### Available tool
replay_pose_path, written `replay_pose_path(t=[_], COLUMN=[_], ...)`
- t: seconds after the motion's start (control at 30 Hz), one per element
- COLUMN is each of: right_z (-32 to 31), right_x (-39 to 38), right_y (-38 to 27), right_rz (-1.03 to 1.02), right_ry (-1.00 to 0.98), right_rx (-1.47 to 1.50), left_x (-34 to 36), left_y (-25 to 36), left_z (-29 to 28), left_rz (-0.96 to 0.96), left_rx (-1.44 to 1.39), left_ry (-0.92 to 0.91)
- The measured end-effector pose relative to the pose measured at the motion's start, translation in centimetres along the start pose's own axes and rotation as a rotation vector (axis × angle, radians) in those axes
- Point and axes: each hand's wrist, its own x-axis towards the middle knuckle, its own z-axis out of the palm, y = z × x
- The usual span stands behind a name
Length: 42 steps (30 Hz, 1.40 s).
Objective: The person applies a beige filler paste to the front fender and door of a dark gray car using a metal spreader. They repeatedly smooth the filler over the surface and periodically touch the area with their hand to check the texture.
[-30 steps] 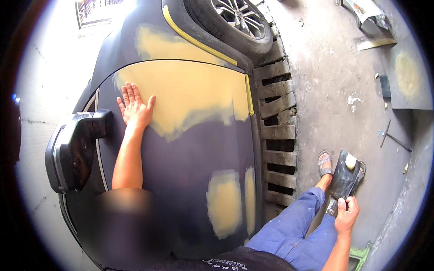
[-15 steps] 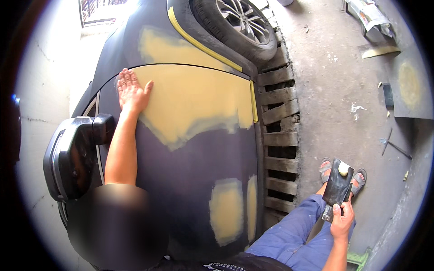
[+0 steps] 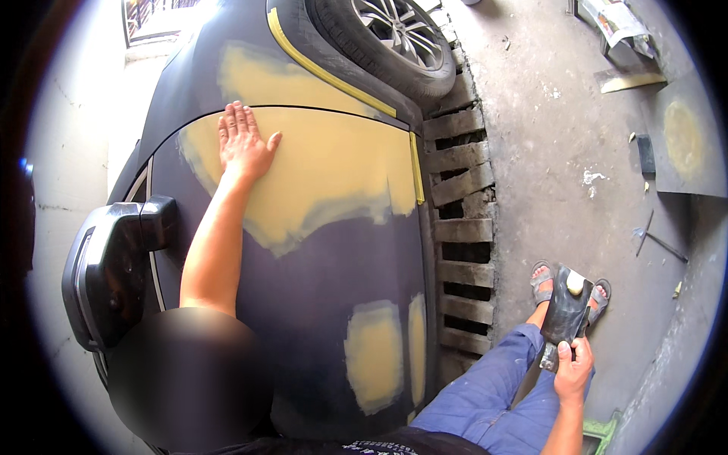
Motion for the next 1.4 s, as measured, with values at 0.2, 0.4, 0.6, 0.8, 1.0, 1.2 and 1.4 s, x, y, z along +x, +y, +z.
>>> replay_pose_path(t=[0.2, 0.4, 0.6, 0.8, 1.0, 1.2, 1.4], right_z=[-0.3, 0.0, 0.2, 0.6, 0.2, 0.1, 0.3], right_x=[-0.1, -0.2, 0.1, 1.1, 0.7, 0.7, 1.0], right_y=[0.8, 0.9, 1.8, 0.2, 1.1, 1.2, 0.6], right_rz=[-0.018, 0.012, -0.024, -0.02, 0.025, 0.061, 0.072], right_ry=[-0.016, 0.003, 0.012, -0.042, -0.014, 0.018, 0.0], right_rx=[-0.062, -0.01, -0.059, -0.051, -0.043, -0.072, -0.067], left_x=[0.1, -0.7, -1.5, -1.5, -0.4, 0.3, 0.4], left_y=[4.6, 4.0, -2.0, 0.0, 5.0, 8.2, 10.5], left_z=[0.3, 0.0, -1.1, -2.0, -0.4, 0.5, 1.0], left_rz=[0.144, 0.194, -0.035, 0.003, 0.153, 0.224, 0.28], left_rx=[0.041, 0.022, -0.05, 0.042, 0.044, 0.08, 0.113], left_ry=[-0.065, -0.05, 0.038, -0.034, -0.07, -0.099, -0.126])
